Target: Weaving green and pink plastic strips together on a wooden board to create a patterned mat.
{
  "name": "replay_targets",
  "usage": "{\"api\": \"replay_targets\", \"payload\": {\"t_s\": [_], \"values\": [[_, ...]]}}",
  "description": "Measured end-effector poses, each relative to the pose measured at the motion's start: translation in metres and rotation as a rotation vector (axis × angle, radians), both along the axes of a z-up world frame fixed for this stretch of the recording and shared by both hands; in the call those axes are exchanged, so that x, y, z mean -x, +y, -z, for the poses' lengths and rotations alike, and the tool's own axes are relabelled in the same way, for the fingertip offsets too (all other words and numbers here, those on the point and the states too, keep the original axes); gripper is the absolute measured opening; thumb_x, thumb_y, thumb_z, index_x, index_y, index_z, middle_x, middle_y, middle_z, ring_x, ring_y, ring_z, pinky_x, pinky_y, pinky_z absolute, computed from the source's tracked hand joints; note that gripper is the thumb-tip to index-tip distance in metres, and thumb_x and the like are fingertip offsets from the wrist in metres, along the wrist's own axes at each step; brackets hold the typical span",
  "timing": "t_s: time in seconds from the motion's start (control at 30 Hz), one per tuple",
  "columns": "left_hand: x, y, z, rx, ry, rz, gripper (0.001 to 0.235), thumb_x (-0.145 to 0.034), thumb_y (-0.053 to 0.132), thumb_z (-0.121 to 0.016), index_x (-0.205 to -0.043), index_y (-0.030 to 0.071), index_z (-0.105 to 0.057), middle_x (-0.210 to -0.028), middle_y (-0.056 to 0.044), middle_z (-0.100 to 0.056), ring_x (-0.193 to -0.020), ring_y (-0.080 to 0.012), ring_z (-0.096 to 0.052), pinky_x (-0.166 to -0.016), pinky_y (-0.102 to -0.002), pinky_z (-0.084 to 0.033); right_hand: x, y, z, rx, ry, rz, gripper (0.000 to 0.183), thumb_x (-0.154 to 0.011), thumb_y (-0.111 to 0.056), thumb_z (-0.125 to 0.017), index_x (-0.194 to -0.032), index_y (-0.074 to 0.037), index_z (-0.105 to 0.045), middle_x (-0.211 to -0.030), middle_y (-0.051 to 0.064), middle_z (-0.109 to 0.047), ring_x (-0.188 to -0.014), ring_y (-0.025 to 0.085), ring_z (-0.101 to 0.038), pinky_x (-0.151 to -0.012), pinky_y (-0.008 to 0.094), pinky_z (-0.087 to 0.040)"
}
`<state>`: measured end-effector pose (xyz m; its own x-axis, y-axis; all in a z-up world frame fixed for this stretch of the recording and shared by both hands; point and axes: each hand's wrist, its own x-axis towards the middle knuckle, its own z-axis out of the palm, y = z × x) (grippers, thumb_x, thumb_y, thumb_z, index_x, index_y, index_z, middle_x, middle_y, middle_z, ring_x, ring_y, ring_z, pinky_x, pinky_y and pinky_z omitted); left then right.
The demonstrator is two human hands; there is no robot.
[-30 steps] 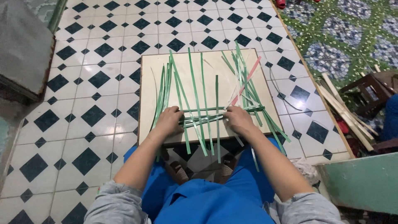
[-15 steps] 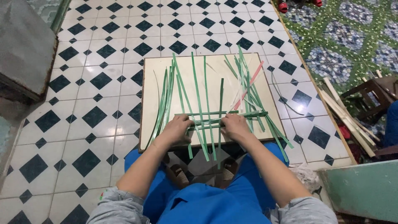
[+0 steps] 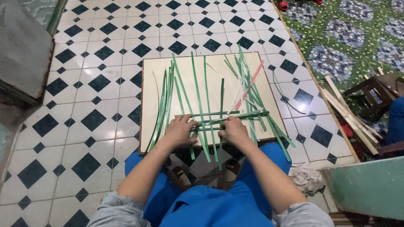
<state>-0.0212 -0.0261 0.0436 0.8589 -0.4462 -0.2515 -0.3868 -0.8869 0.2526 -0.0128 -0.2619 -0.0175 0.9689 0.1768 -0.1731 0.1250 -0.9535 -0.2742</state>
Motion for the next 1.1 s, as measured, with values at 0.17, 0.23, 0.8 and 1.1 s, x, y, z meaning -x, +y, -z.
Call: {"api": "replay_targets", "payload": {"t_s": [0.17, 0.23, 0.8, 1.1], "values": [[0.027, -0.028, -0.022, -0.016, 0.090, -0.097, 0.088, -0.079, 0.066, -0.063, -0.146, 0.012, -0.041, -0.154, -0.019, -0.031, -0.143, -0.0459, -0.020, -0.109, -0.070, -0.019, 0.003, 0.005, -0.005, -0.027, 0.011, 0.007, 0.040, -0.079, -0.034, -0.074, -0.103, -0.003, -0.073, -0.112, 0.019, -0.061, -0.110, 0.041, -0.059, -0.085, 0.051, -0.057], [0.022, -0.032, 0.001, -0.071, 0.116, -0.093, 0.090, -0.081, 0.061, -0.062, -0.151, 0.012, -0.033, -0.157, -0.019, -0.023, -0.144, -0.0491, -0.013, -0.107, -0.075, -0.014, 0.003, 0.003, -0.005, -0.018, -0.004, 0.006, 0.040, -0.078, -0.032, -0.075, -0.104, -0.001, -0.072, -0.112, 0.019, -0.061, -0.110, 0.041, -0.059, -0.085, 0.050, -0.058], [0.021, -0.009, -0.003, 0.156, 0.114, -0.261, 0.080, -0.081, 0.051, -0.071, -0.146, 0.015, -0.043, -0.160, -0.017, -0.021, -0.146, -0.0480, -0.009, -0.109, -0.074, -0.014, -0.003, 0.006, -0.018, -0.039, 0.033, 0.011, 0.043, -0.079, -0.030, -0.077, -0.109, -0.001, -0.070, -0.112, 0.018, -0.061, -0.110, 0.040, -0.059, -0.084, 0.046, -0.057], [0.019, 0.097, 0.059, 0.203, -0.082, -0.804, 0.057, -0.075, 0.037, -0.078, -0.125, 0.015, -0.065, -0.123, -0.012, -0.055, -0.116, -0.0399, -0.055, -0.088, -0.056, -0.050, -0.011, 0.006, -0.020, -0.030, 0.061, -0.004, 0.043, -0.083, -0.030, -0.074, -0.117, -0.005, -0.069, -0.120, 0.017, -0.060, -0.117, 0.037, -0.057, -0.091, 0.046, -0.055]]}}
